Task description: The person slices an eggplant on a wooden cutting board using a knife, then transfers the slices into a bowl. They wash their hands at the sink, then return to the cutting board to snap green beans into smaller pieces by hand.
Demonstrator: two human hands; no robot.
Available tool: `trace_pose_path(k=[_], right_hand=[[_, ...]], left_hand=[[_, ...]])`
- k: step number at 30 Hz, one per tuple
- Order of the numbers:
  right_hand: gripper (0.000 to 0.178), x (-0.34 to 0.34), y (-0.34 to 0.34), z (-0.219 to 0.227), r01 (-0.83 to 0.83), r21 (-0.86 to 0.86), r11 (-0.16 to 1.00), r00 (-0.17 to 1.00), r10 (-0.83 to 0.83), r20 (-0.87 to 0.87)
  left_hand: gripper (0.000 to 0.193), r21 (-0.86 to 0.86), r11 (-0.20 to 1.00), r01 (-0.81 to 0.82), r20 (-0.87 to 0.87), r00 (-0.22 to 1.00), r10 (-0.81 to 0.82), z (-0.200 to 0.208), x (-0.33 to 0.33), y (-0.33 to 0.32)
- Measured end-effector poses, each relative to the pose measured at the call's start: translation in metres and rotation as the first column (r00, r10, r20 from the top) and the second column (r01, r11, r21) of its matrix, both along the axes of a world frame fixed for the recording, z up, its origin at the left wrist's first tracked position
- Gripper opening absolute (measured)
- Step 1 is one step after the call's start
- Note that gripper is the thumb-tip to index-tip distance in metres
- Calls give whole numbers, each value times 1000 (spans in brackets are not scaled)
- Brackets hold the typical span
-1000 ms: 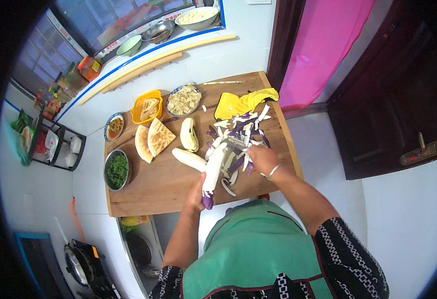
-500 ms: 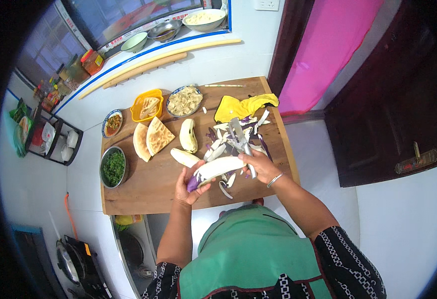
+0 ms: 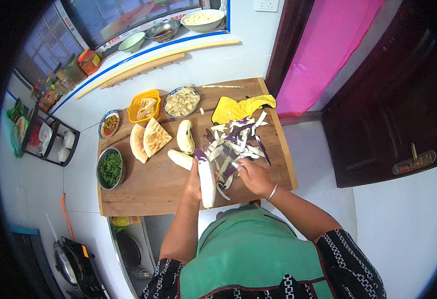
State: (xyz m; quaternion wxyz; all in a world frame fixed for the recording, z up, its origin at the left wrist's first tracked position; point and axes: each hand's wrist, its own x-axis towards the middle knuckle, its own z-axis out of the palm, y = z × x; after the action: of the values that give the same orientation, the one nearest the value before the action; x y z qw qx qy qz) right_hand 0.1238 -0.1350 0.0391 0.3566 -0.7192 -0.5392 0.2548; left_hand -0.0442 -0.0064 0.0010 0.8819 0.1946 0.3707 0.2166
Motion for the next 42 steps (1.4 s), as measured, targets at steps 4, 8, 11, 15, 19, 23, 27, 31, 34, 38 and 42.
trace_pose_path(k=[4, 8, 11, 15, 19, 23, 27, 31, 34, 38, 42], right_hand=[[26, -2, -3, 11, -235, 46, 971, 930, 211, 301], [29, 5, 0, 8, -313, 87, 946, 857, 242, 455], [26, 15, 4, 2, -339, 133, 931, 871, 257, 418], [23, 57, 15, -32, 12, -36, 999, 963, -2, 269], [24, 58, 7, -15, 45, 107, 993, 995, -54, 87], [23, 13, 1, 16, -311, 145, 939, 908, 248, 337], [20, 46, 4, -30, -121, 267, 956, 963, 48, 265], [23, 72, -5, -19, 103, 160, 982, 978, -129, 164], [23, 32, -10, -2, -162, 216, 963, 968, 113, 224], [26, 13, -10, -5, -265, 143, 953, 942, 225, 251], [23, 62, -1, -35, -51, 48, 998, 983, 42, 181]], left_hand=[[52, 53, 998, -19, -167, 985, 27, 8, 14, -11], [49, 40, 986, 162, -79, 984, -158, 6, 5, -12], [47, 66, 990, 124, -90, 989, -118, -5, 4, -15], [46, 171, 933, 317, -163, 943, -291, 11, 8, -21], [45, 91, 961, 261, -172, 955, -243, 12, 8, -22], [33, 156, 958, 239, -244, 949, -197, -2, 11, -15], [38, 172, 927, 335, -198, 933, -300, -8, 14, -21], [50, 93, 953, 290, -150, 950, -274, 2, 10, -29], [50, 12, 978, 211, -216, 955, -203, 6, 14, -23], [48, 8, 963, 268, -63, 962, -267, -7, 6, -19], [48, 93, 939, 332, -23, 943, -332, -15, -1, -22]])
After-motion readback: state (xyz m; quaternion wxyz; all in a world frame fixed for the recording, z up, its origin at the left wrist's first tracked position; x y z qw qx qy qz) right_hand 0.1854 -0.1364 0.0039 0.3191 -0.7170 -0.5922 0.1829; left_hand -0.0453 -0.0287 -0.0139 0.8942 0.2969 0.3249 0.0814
